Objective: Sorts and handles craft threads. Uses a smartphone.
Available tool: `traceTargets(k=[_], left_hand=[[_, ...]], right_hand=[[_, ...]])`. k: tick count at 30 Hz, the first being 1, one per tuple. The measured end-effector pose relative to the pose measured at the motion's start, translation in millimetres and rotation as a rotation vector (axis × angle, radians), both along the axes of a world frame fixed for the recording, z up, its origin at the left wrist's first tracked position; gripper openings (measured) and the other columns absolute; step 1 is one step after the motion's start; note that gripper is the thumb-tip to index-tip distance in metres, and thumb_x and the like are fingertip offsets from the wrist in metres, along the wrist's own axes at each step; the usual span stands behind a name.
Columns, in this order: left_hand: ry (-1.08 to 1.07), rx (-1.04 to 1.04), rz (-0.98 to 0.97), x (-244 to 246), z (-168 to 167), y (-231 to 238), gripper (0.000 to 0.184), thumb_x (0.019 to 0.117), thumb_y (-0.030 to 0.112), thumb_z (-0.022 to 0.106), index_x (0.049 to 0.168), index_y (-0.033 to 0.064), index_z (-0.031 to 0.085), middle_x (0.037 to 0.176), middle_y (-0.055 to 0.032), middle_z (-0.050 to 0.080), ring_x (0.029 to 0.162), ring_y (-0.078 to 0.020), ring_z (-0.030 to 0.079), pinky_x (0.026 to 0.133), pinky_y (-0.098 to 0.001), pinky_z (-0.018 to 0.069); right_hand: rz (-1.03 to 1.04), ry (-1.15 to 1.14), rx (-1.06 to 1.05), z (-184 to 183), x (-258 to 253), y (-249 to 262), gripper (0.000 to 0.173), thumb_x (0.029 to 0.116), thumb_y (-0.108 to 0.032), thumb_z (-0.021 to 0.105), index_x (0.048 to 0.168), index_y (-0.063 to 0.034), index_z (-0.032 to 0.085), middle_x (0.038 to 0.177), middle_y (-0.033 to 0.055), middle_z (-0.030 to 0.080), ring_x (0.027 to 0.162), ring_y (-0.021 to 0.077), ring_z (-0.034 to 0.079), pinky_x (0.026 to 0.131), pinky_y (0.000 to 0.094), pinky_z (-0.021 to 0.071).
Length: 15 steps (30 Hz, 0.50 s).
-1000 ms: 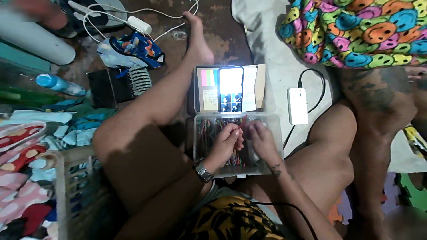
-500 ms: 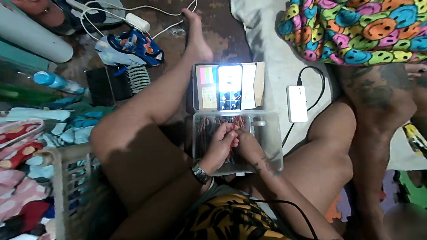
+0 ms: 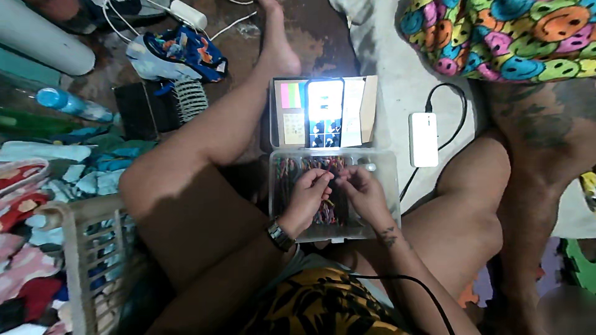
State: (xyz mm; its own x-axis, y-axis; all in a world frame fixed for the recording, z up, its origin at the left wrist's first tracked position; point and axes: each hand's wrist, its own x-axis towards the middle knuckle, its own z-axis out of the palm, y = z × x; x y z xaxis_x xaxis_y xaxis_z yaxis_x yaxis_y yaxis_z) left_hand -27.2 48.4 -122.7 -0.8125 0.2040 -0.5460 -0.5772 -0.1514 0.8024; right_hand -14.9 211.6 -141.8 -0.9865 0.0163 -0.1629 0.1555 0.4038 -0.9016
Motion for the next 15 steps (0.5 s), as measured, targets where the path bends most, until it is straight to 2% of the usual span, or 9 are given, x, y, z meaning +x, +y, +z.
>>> traceTargets(k=[5, 10, 15], left_hand=[[0.036, -0.035, -0.072, 0.0, -5.1, 2.8, 0.015, 0.1041, 0.01, 0.056, 0.114, -0.0003, 0.062, 0.1, -0.0049, 0.063, 0.083, -0.0074, 0.062, 0.077, -0.0237, 0.054], [0.013, -0.059, -0.173, -0.6, -5.1, 4.5, 0.015, 0.1036, 0.01, 0.057, 0.113, -0.0009, 0.062, 0.102, -0.0068, 0.063, 0.088, -0.0099, 0.063, 0.079, -0.0263, 0.0549], [-0.039, -0.009, -0.197, -1.5, 2.4, 5.4, 0.014, 0.105, 0.009, 0.054, 0.112, -0.0008, 0.06, 0.1, -0.0055, 0.064, 0.085, -0.0097, 0.066, 0.077, -0.0258, 0.0568]], right_hand=[[-0.069, 0.013, -0.233, 8.6, -3.4, 2.6, 0.015, 0.0942, -0.004, 0.065, 0.109, -0.0012, 0.065, 0.089, -0.0003, 0.068, 0.078, 0.0043, 0.067, 0.075, 0.0238, 0.0586], [-0.098, -0.049, -0.321, 11.1, -4.8, 1.1, 0.013, 0.093, -0.001, 0.065, 0.105, -0.0034, 0.064, 0.086, -0.002, 0.069, 0.076, 0.0039, 0.067, 0.074, 0.023, 0.0581], [-0.095, -0.01, -0.344, 2.2, -5.4, 2.6, 0.012, 0.0924, -0.001, 0.066, 0.104, -0.0043, 0.065, 0.083, -0.003, 0.068, 0.073, 0.004, 0.066, 0.072, 0.0239, 0.0583]])
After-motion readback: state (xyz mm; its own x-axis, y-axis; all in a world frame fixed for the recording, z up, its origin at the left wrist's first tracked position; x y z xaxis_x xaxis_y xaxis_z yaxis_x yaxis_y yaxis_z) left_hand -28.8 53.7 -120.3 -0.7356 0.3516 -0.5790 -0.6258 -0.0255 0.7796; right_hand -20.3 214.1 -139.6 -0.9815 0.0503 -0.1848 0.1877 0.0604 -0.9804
